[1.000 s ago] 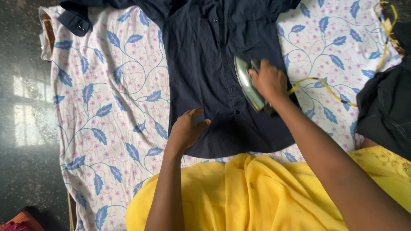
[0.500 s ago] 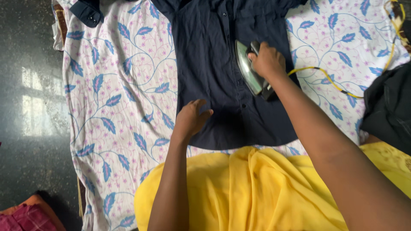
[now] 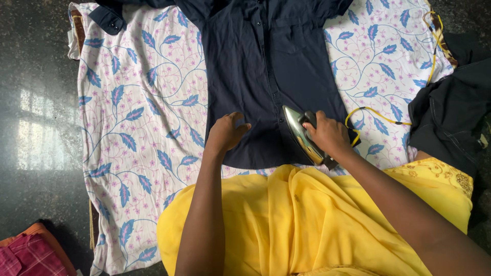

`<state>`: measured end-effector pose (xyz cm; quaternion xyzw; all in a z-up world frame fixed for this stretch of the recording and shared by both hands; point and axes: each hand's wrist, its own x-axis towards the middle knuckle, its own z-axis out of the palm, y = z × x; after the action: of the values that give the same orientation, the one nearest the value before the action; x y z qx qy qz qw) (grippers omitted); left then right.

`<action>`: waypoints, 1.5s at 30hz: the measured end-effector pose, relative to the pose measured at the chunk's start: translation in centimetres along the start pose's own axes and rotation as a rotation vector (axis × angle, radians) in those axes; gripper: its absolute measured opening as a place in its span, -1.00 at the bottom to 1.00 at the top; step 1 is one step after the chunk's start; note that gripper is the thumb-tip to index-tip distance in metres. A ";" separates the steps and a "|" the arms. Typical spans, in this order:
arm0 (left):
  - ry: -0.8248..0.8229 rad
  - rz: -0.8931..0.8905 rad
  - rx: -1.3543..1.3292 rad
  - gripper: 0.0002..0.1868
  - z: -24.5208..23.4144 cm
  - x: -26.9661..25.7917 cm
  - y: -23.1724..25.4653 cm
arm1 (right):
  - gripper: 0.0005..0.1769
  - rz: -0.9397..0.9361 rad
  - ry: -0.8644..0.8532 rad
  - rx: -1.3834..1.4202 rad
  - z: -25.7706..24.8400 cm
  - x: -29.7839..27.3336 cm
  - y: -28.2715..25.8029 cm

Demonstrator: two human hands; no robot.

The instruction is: The person irons a dark blue long-sleeved shirt laid on a patterned cloth on the floor. They smooth the fabric with their hands, use a steam iron on the front, sleeves, and collar, then flip the shirt to iron the back.

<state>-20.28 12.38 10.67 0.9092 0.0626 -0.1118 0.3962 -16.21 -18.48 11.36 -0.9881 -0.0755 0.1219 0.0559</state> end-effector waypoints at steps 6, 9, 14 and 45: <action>-0.033 -0.010 -0.008 -0.42 -0.1 0.3 -0.1 | -0.43 0.028 0.073 0.043 -0.2 7.1 -2.9; -0.004 0.033 -0.052 -0.44 0.2 0.4 -0.1 | -0.40 0.043 0.099 0.070 -0.5 12.6 -4.3; -0.055 0.025 -0.083 -0.46 -0.2 0.6 0.0 | -0.40 0.105 0.132 0.105 -1.3 21.1 -6.2; -0.029 0.001 0.018 -0.41 -0.2 -0.2 0.6 | -0.49 0.034 0.085 -0.016 -0.3 3.1 -0.1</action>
<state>-20.34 12.17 11.28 0.9111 0.0553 -0.1255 0.3887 -13.17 -17.89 10.99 -0.9939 -0.0575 0.0799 0.0489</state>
